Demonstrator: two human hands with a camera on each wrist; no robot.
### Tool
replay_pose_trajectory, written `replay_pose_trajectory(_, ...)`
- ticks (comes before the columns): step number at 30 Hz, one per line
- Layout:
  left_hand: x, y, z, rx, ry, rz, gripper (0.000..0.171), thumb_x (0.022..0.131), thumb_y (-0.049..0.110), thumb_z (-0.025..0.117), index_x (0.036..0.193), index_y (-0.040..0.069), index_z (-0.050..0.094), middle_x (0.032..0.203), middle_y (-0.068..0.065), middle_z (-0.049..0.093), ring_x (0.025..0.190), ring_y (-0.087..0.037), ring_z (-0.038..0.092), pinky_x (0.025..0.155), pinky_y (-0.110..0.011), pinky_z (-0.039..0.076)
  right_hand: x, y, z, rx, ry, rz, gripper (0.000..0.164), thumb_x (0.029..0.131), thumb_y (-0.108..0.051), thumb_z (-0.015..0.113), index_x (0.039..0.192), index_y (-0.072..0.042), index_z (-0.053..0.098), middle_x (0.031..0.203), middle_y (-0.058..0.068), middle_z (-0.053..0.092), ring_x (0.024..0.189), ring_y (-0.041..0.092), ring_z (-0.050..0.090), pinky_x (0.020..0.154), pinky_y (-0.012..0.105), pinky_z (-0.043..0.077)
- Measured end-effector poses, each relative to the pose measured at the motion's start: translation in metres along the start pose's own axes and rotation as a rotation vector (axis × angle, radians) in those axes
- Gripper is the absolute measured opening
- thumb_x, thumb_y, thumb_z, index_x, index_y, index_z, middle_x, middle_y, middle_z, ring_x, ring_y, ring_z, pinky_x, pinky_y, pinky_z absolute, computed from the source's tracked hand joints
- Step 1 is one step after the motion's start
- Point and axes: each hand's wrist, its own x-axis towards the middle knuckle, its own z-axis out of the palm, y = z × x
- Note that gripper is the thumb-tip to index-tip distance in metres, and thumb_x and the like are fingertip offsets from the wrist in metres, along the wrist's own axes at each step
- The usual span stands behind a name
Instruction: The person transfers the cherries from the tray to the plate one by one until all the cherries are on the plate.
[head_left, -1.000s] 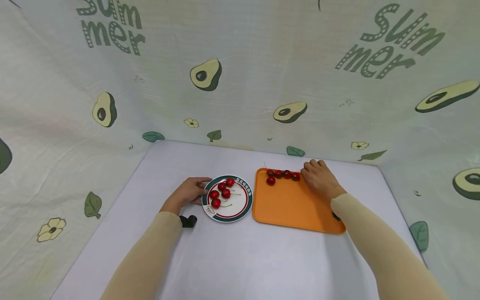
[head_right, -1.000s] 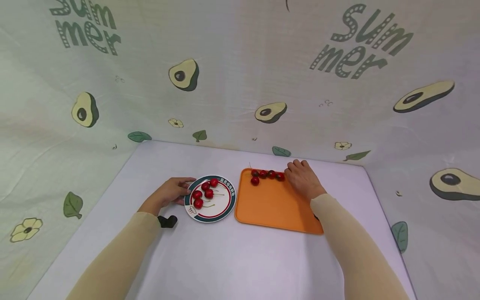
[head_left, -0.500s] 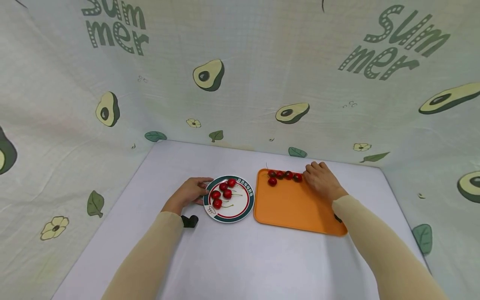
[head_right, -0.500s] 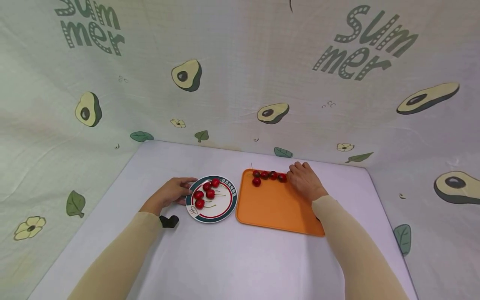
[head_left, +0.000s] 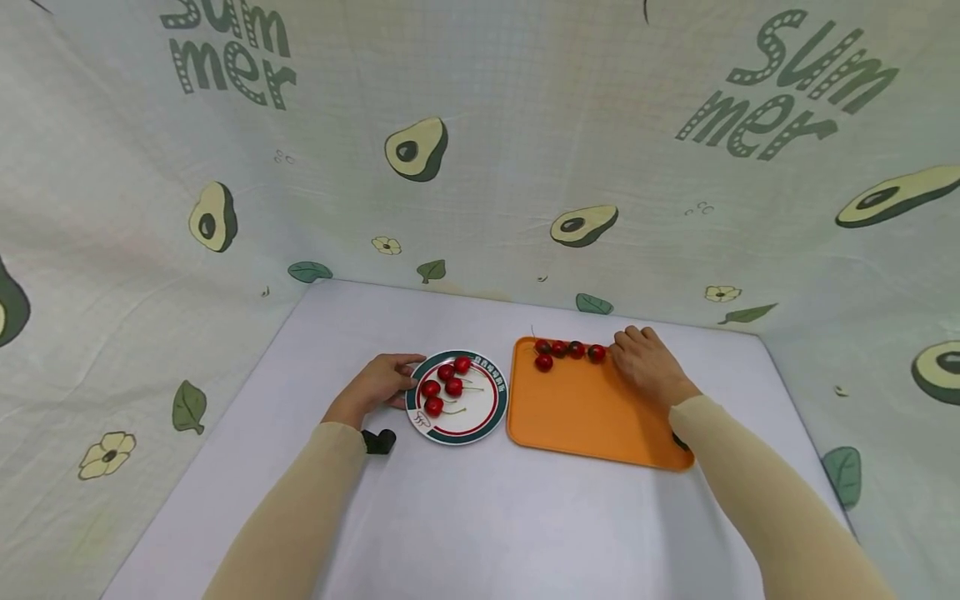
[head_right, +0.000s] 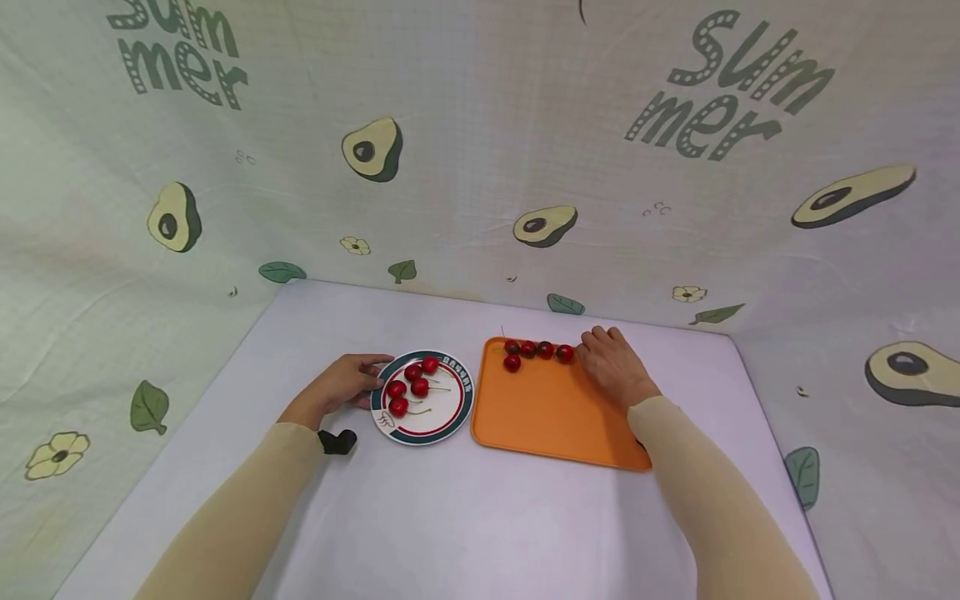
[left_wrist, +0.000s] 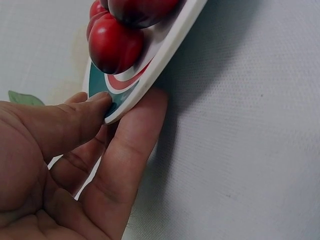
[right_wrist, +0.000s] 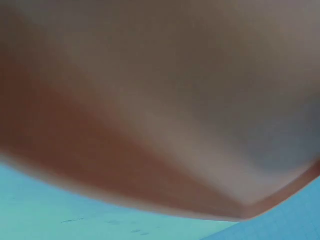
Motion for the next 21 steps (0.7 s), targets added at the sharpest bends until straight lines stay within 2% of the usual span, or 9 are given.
replay_pose_trajectory(6,0.000,-0.001,0.000,0.003,-0.005,-0.003,0.053,0.101,0.002,0.064,0.151,0.018,0.059,0.127,-0.016,0.056,0.099,-0.025,0.062,0.071,-0.029,0.064,-0.002,-0.005,-0.007,0.036,0.042,0.006,0.023,0.090,0.006,0.077,0.104,-0.001,0.060,0.098,0.013,0.051,0.098,0.034,0.048,0.090,0.047,0.043)
replay_pose_trajectory(11,0.001,-0.002,0.000,0.008,-0.006,0.003,0.053,0.101,0.001,0.064,0.151,0.018,0.059,0.126,-0.015,0.056,0.097,-0.025,0.062,0.070,-0.029,0.064,0.004,-0.016,-0.017,0.044,0.068,-0.023,0.020,0.092,0.002,0.077,0.101,-0.002,0.060,0.097,0.012,0.051,0.096,0.034,0.048,0.089,0.046,0.044)
replay_pose_trajectory(15,0.001,-0.001,0.000,0.018,-0.009,0.009,0.053,0.101,0.001,0.064,0.152,0.018,0.058,0.127,-0.016,0.057,0.096,-0.024,0.062,0.070,-0.028,0.063,0.012,-0.030,-0.029,0.034,0.096,-0.075,0.018,0.093,-0.002,0.077,0.099,-0.002,0.060,0.095,0.011,0.052,0.094,0.032,0.048,0.088,0.044,0.045)
replay_pose_trajectory(21,0.002,-0.001,0.000,0.018,-0.017,0.012,0.054,0.102,0.002,0.064,0.152,0.018,0.058,0.128,-0.017,0.057,0.095,-0.024,0.063,0.071,-0.029,0.064,0.026,-0.063,-0.050,0.029,0.108,-0.155,0.020,0.094,-0.007,0.078,0.106,-0.003,0.063,0.102,0.011,0.057,0.097,0.030,0.050,0.090,0.041,0.047)
